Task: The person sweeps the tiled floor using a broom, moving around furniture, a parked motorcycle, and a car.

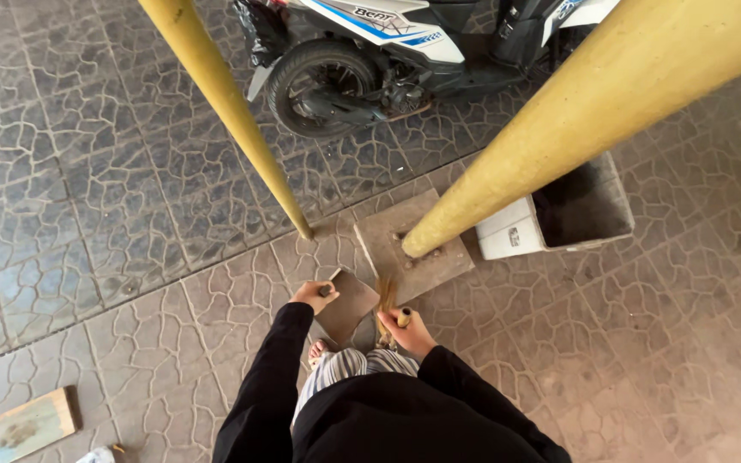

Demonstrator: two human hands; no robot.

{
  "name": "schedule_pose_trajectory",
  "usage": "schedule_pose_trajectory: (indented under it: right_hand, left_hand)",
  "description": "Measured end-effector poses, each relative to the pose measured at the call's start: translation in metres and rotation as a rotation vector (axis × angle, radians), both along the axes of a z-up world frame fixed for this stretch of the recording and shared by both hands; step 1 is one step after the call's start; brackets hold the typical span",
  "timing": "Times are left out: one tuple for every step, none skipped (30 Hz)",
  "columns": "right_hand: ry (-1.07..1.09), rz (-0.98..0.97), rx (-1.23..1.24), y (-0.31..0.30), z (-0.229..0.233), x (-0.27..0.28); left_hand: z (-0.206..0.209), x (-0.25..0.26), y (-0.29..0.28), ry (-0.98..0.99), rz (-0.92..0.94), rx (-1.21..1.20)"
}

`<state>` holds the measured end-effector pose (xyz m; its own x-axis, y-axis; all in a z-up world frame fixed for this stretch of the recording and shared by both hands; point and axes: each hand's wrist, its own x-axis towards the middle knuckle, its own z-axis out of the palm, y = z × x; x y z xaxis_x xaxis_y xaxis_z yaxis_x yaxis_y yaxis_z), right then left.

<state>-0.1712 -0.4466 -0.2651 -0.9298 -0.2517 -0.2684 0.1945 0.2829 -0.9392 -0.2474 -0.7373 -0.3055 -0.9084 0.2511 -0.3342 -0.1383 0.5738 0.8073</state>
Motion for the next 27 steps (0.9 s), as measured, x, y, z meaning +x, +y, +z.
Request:
schedule_pose_trajectory:
  right_hand:
    - [-0.012,0.0,0.033,0.0,-0.001,0.001]
    - [-0.025,-0.001,0.066,0.001,-0.002,0.003]
    - [-0.038,-0.004,0.097,0.001,-0.002,0.004]
    - [-0.046,-0.014,0.063,0.0,-0.004,0.006]
    - [-0.055,-0.027,0.029,0.0,-0.006,0.007]
    - [-0.063,-0.04,-0.004,0.0,-0.008,0.008]
    - [-0.07,-0.051,-0.014,0.0,-0.01,0.01]
    - [-0.077,-0.062,-0.024,0.0,-0.012,0.012]
    - [-0.082,-0.073,-0.035,0.0,-0.013,0.011]
    - [-0.072,-0.062,-0.008,0.002,-0.013,0.012]
    - [-0.061,-0.053,0.016,0.003,-0.013,0.013]
    - [-0.05,-0.043,0.04,0.004,-0.012,0.014]
    - [-0.062,-0.06,0.041,0.003,-0.012,0.015]
    - [-0.074,-0.077,0.042,0.002,-0.011,0.017]
    - [-0.084,-0.093,0.049,0.004,-0.011,0.017]
    - [-0.076,-0.101,0.065,0.005,-0.011,0.016]
    - [-0.072,-0.108,0.081,0.005,-0.011,0.017]
    - [-0.069,-0.114,0.098,0.005,-0.011,0.017]
    - [-0.088,-0.118,0.089,0.006,-0.011,0.016]
    - [-0.108,-0.121,0.08,0.006,-0.011,0.015]
    - [-0.128,-0.125,0.071,0.007,-0.012,0.016]
    - [-0.111,-0.121,0.089,0.006,-0.012,0.016]
    - [-0.092,-0.118,0.108,0.006,-0.012,0.015]
    - [-0.073,-0.114,0.127,0.006,-0.012,0.014]
    - [-0.068,-0.114,0.133,0.005,-0.011,0.013]
    - [-0.064,-0.115,0.139,0.005,-0.011,0.012]
    - [-0.06,-0.117,0.144,0.003,-0.011,0.011]
  left_hand:
    - [-0.001,-0.002,-0.003,0.028,0.009,0.049]
    - [-0.002,-0.004,-0.004,0.055,0.018,0.098]
    - [-0.002,-0.006,-0.005,0.082,0.024,0.146]
    - [-0.002,-0.007,-0.006,0.068,0.041,0.126]
    - [-0.003,-0.008,-0.008,0.054,0.055,0.107]
    - [-0.005,-0.009,-0.008,0.041,0.068,0.087]
    - [-0.006,-0.01,-0.009,0.059,0.071,0.097]
    - [-0.007,-0.011,-0.01,0.078,0.073,0.107]
    - [-0.007,-0.014,-0.012,0.099,0.076,0.116]
    - [-0.008,-0.015,-0.012,0.107,0.081,0.119]
    - [-0.008,-0.016,-0.013,0.117,0.084,0.119]
    - [-0.008,-0.017,-0.014,0.128,0.088,0.118]
    - [-0.007,-0.018,-0.015,0.14,0.087,0.12]
    - [-0.007,-0.019,-0.016,0.152,0.086,0.121]
    - [-0.007,-0.021,-0.014,0.167,0.087,0.128]
    - [-0.007,-0.025,-0.013,0.163,0.098,0.113]
    - [-0.008,-0.025,-0.014,0.156,0.112,0.097]
    - [-0.008,-0.026,-0.014,0.149,0.125,0.081]
    - [-0.009,-0.027,-0.015,0.152,0.13,0.074]
    - [-0.01,-0.029,-0.016,0.154,0.136,0.067]
    - [-0.011,-0.03,-0.017,0.156,0.142,0.061]
    - [-0.011,-0.031,-0.018,0.141,0.15,0.055]
    - [-0.012,-0.032,-0.019,0.129,0.159,0.049]
    - [-0.012,-0.034,-0.019,0.116,0.168,0.043]
    - [-0.013,-0.036,-0.019,0.107,0.154,0.04]
    - [-0.013,-0.038,-0.019,0.097,0.14,0.037]
    - [-0.014,-0.04,-0.019,0.087,0.126,0.032]
